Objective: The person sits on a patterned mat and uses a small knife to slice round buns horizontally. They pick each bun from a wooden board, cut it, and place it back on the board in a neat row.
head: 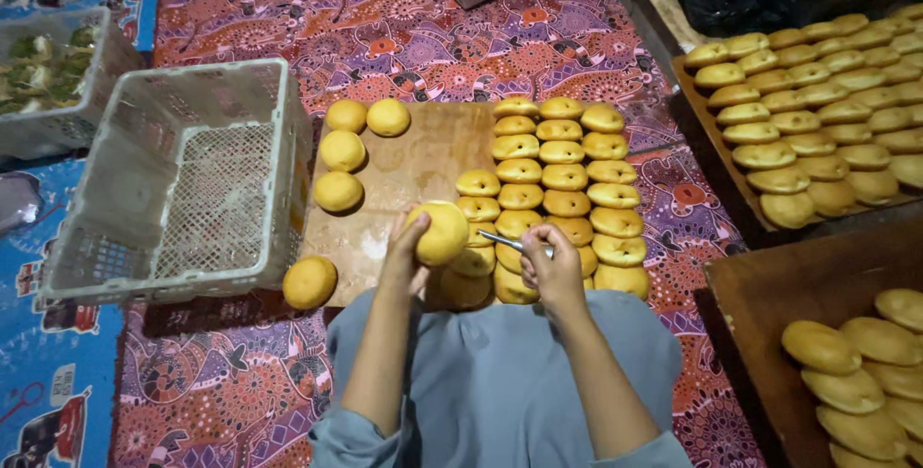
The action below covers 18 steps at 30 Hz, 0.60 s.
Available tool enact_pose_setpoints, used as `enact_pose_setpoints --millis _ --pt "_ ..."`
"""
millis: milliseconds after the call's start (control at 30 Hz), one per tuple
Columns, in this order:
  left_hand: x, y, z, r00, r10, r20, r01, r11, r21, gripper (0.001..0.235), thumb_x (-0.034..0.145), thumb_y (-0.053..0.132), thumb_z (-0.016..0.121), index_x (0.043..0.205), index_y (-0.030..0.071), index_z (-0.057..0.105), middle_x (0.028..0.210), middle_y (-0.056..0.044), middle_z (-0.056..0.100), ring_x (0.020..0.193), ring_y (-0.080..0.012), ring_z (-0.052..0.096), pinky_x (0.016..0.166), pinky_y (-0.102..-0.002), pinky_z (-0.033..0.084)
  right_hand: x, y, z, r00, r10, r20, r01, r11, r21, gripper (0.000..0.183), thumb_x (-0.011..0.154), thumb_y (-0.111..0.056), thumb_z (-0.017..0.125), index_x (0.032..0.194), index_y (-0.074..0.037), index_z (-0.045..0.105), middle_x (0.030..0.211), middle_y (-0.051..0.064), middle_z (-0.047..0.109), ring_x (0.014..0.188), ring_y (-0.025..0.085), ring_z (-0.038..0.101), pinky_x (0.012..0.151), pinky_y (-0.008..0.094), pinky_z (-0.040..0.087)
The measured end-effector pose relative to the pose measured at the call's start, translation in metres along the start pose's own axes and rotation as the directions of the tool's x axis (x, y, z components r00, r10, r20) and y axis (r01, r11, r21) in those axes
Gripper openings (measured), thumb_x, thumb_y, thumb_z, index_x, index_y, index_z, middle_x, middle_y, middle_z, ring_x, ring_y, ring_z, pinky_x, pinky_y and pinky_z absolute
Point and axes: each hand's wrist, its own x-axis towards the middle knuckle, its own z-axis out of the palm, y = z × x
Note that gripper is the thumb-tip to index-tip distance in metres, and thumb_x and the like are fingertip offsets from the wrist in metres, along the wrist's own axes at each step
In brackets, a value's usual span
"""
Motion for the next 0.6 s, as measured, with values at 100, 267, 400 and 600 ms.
enact_pose_setpoints --millis 100,267,400,600 --pt "-0.001 -0.011 0.012 0.998 -0.008 0.055 0.011 0.998 -0.057 0.038 0.097 0.019 0.071 0.127 0.012 0.049 0.115 -0.01 0.061 0.1 -0.0224 0.068 0.079 -0.042 0.062 -0.006 -0.001 0.009 0.993 -0.12 -0.015 0.119 0.993 -0.018 0.015 0.101 -0.02 0.062 0.095 -0.008 0.055 0.061 -0.003 0.049 0.049 0.005 0.041 0.043 0.022 0.031" --pt "0.002 -0.016 0.025 0.993 -0.019 0.115 0.019 1.0 0.004 0.04 0.093 0.02 0.071 0.129 0.011 0.056 0.113 -0.012 0.065 0.097 -0.0221 0.07 0.08 -0.039 0.062 -0.013 0.004 0.008 0.934 -0.355 -0.048 0.31 0.869 -0.385 0.017 0.101 -0.02 0.065 0.092 -0.007 0.058 0.066 -0.002 0.057 0.056 0.008 0.049 0.049 0.026 0.039" --pt "-0.003 -0.022 0.029 0.99 -0.033 0.14 0.005 0.98 0.198 0.037 0.091 0.016 0.075 0.124 0.002 0.066 0.115 -0.012 0.068 0.099 -0.0203 0.07 0.083 -0.037 0.062 -0.016 0.015 0.008 0.828 -0.56 0.034 0.433 0.601 -0.672 0.02 0.102 -0.018 0.064 0.089 -0.006 0.056 0.065 0.007 0.063 0.057 0.019 0.062 0.052 0.034 0.047" --pt "-0.005 -0.042 0.037 0.972 -0.185 0.142 0.108 0.897 0.429 0.031 0.091 0.014 0.077 0.117 -0.002 0.072 0.108 -0.011 0.073 0.095 -0.017 0.07 0.084 -0.031 0.06 0.003 0.024 0.019 0.808 -0.559 0.186 0.437 0.357 -0.825 0.018 0.099 -0.016 0.064 0.087 -0.005 0.058 0.063 0.017 0.063 0.06 0.036 0.067 0.052 0.045 0.048"
